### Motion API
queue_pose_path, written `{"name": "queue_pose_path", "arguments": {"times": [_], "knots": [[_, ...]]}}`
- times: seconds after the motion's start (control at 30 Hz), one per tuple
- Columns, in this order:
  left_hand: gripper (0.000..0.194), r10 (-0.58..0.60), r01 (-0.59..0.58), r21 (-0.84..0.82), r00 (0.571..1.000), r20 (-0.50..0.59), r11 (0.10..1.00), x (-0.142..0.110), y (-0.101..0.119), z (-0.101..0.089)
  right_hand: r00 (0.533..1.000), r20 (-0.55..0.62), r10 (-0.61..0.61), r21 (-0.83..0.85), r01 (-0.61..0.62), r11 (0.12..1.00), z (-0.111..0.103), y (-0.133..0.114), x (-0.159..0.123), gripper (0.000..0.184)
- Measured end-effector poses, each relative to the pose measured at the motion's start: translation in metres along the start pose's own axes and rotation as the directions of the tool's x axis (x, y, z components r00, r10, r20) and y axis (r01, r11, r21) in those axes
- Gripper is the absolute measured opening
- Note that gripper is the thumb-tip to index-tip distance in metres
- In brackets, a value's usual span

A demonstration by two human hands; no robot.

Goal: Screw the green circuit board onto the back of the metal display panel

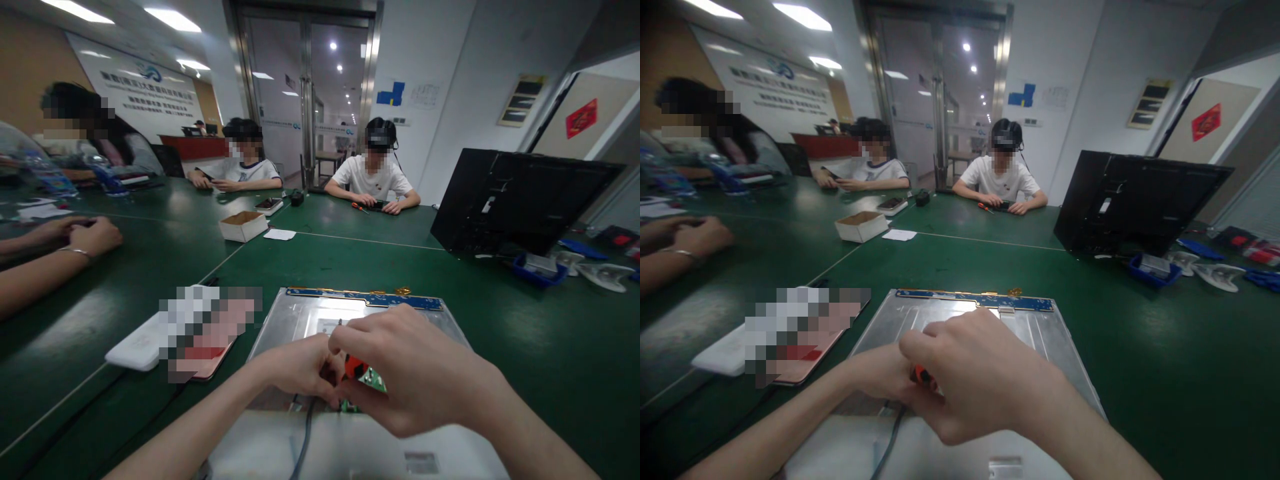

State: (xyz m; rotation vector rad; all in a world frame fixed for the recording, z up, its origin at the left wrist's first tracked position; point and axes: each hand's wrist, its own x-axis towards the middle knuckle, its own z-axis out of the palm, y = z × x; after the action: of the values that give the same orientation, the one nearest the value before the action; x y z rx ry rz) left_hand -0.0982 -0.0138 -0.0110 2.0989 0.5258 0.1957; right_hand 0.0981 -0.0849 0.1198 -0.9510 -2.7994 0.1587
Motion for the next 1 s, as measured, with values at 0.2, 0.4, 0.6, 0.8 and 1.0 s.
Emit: {"name": "queue_pose_path", "arguments": {"times": [0.2,0.4,0.6,0.8,1.0], "knots": [[0.014,-0.105,0.107,-0.026,0.992,0.069,0.994,0.0009,0.0053,-0.0037,1.000,0.019,0.007,0.037,-0.008,0.999,-0.0019,-0.0006,0.0006,0.010],[0.008,-0.082,0.079,0.034,0.994,0.072,0.996,0.0023,0.0044,-0.0061,0.999,0.007,0.039,-0.013,-0.039,0.999,0.0005,0.0008,0.0022,0.011],[0.012,-0.064,0.066,-0.045,0.997,0.044,0.997,0.0015,0.0046,-0.0022,1.000,0.012,0.006,0.062,-0.007,0.998,-0.0048,0.0014,-0.0015,0.012],[0.013,-0.061,0.064,-0.051,0.997,0.052,0.997,0.0015,0.0087,-0.0026,0.998,0.031,0.049,0.015,-0.050,0.999,-0.0021,0.0024,-0.0001,0.009],[0.010,-0.081,0.081,-0.018,0.996,0.037,0.997,0.0021,0.0088,-0.0038,0.999,0.026,0.046,0.018,-0.046,0.999,-0.0018,0.0030,-0.0007,0.010]]}}
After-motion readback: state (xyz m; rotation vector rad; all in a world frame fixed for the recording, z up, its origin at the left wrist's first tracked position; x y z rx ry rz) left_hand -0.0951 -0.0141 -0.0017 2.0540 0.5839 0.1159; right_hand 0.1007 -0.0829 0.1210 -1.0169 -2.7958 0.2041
